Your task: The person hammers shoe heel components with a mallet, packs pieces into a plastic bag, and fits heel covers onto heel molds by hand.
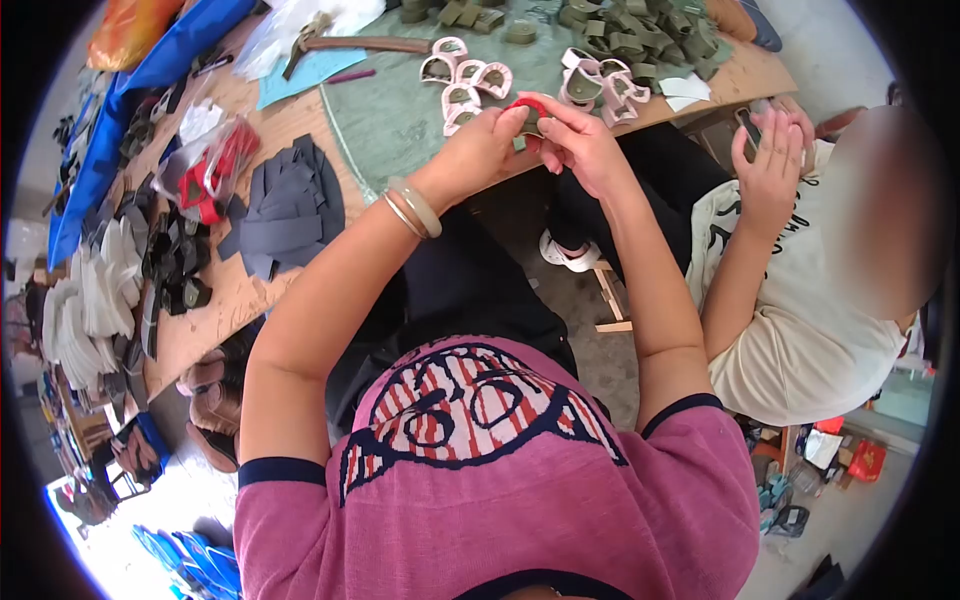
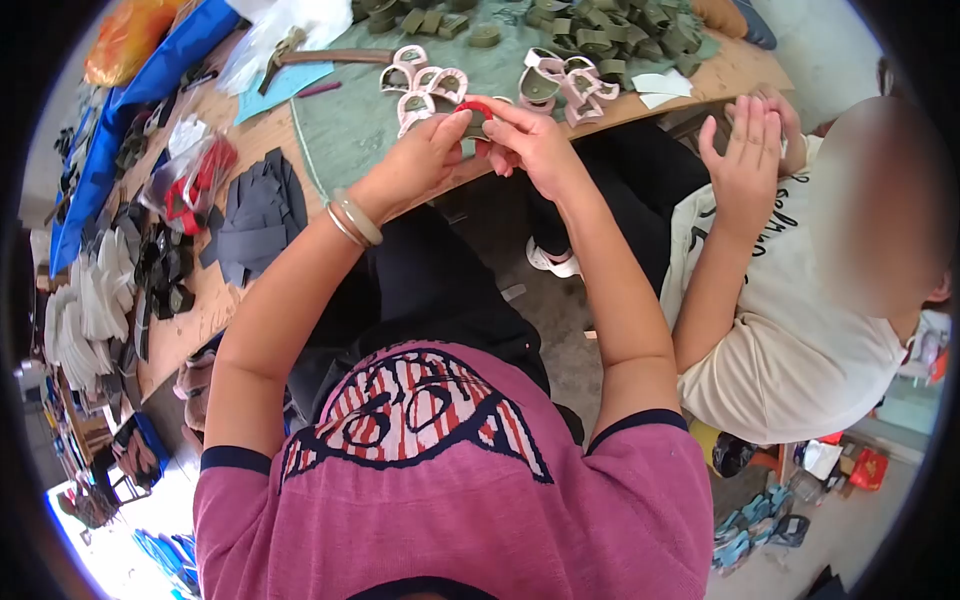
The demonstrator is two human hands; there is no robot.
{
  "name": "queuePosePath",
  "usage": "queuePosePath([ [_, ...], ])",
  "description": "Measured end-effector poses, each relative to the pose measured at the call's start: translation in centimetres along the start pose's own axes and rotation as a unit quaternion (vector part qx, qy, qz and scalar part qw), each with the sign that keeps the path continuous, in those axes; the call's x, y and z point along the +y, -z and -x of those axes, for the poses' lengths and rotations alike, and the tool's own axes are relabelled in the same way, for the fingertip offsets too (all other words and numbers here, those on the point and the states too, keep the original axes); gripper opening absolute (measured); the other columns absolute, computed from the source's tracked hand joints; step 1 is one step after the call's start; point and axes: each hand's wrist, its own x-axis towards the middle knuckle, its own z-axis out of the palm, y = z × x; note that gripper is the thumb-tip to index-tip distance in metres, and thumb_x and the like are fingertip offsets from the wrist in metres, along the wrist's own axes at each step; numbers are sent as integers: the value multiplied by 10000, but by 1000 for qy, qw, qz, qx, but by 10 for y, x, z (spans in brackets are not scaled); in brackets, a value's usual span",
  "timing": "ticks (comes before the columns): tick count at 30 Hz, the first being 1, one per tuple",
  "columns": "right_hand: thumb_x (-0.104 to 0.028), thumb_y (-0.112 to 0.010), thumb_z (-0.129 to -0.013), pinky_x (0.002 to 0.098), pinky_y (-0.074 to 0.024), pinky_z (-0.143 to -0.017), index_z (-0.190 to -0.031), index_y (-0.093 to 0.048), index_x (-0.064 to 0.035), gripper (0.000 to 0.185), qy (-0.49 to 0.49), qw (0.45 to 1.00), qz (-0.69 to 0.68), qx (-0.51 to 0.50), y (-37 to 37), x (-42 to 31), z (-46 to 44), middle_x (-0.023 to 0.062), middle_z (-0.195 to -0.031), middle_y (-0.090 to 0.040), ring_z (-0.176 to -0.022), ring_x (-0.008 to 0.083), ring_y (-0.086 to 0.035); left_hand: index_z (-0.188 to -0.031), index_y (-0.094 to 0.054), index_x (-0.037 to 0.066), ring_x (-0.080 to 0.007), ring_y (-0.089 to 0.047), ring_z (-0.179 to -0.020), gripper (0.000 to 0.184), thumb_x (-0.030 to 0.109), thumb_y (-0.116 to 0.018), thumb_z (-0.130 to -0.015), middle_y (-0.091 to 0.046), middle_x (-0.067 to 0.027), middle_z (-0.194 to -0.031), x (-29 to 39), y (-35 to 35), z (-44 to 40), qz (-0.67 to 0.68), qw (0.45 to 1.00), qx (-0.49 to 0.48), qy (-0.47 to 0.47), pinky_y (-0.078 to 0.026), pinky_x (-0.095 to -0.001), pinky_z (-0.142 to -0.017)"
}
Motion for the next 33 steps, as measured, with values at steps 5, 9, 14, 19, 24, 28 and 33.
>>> queuePosePath([
  [5, -149, -562, -996, 205, -388, -526, -1380, -575, -67, 393, -3, 998, -50, 38, 8, 7, -9, 20, -781, -601, -557, 67, -486, -918, -528, 111, -56, -293, -549, 352, 422, -439, -1057, -376, 69, -679, 6, 9, -24, -32, 997, -19, 67, -267, -245, -479],
  [9, -176, -574, -994, 202, -368, -512, -1386, -568, -62, 408, -1, 996, -93, 16, 10, 8, -10, 35, -790, -617, -550, 63, -475, -917, -524, 118, -58, -281, -549, 355, 432, -438, -1057, -367, 67, -678, 7, 11, -25, 36, 993, -36, 107, -254, -244, -476],
  [14, -200, -564, -1000, 200, -356, -504, -1399, -551, -58, 424, -8, 995, -98, 6, 6, 6, -11, 41, -801, -626, -544, 65, -470, -989, -561, 83, -73, -371, -547, 371, 424, -431, -1058, -460, 34, -718, 12, 24, -14, 147, 976, -99, 124, -322, -235, -479],
  [19, -216, -544, -1007, 202, -340, -477, -1414, -525, -48, 441, 17, 982, -183, -53, -2, 9, -1, 46, -815, -629, -532, 71, -471, -1006, -557, 70, -67, -464, -555, 404, 450, -430, -1057, -537, 10, -750, 22, 25, 10, 114, 983, -76, 122, -389, -211, -501],
  [24, -228, -553, -999, 199, -322, -455, -1416, -511, -38, 460, 14, 975, -218, -44, -21, 15, 6, 60, -807, -632, -526, 72, -479, -1063, -560, 50, -79, -547, -583, 422, 453, -432, -1056, -596, -23, -808, 22, 31, 37, 144, 982, -94, 77, -448, -212, -530],
  [28, -230, -566, -991, 195, -320, -452, -1403, -525, -32, 459, 4, 974, -217, -66, -32, 7, 14, 52, -765, -624, -518, 71, -481, -1166, -570, 38, -87, -545, -585, 421, 423, -431, -1063, -592, -30, -834, 21, 37, 47, 117, 983, -107, 94, -439, -214, -523],
  [33, -228, -570, -988, 198, -327, -452, -1374, -565, -31, 434, -23, 992, -122, -7, -48, 16, 17, 37, -706, -602, -489, 69, -463, -1146, -577, 34, -86, -540, -576, 393, 395, -447, -1063, -582, -9, -801, 6, 46, 51, 98, 981, -94, 137, -446, -212, -536],
])
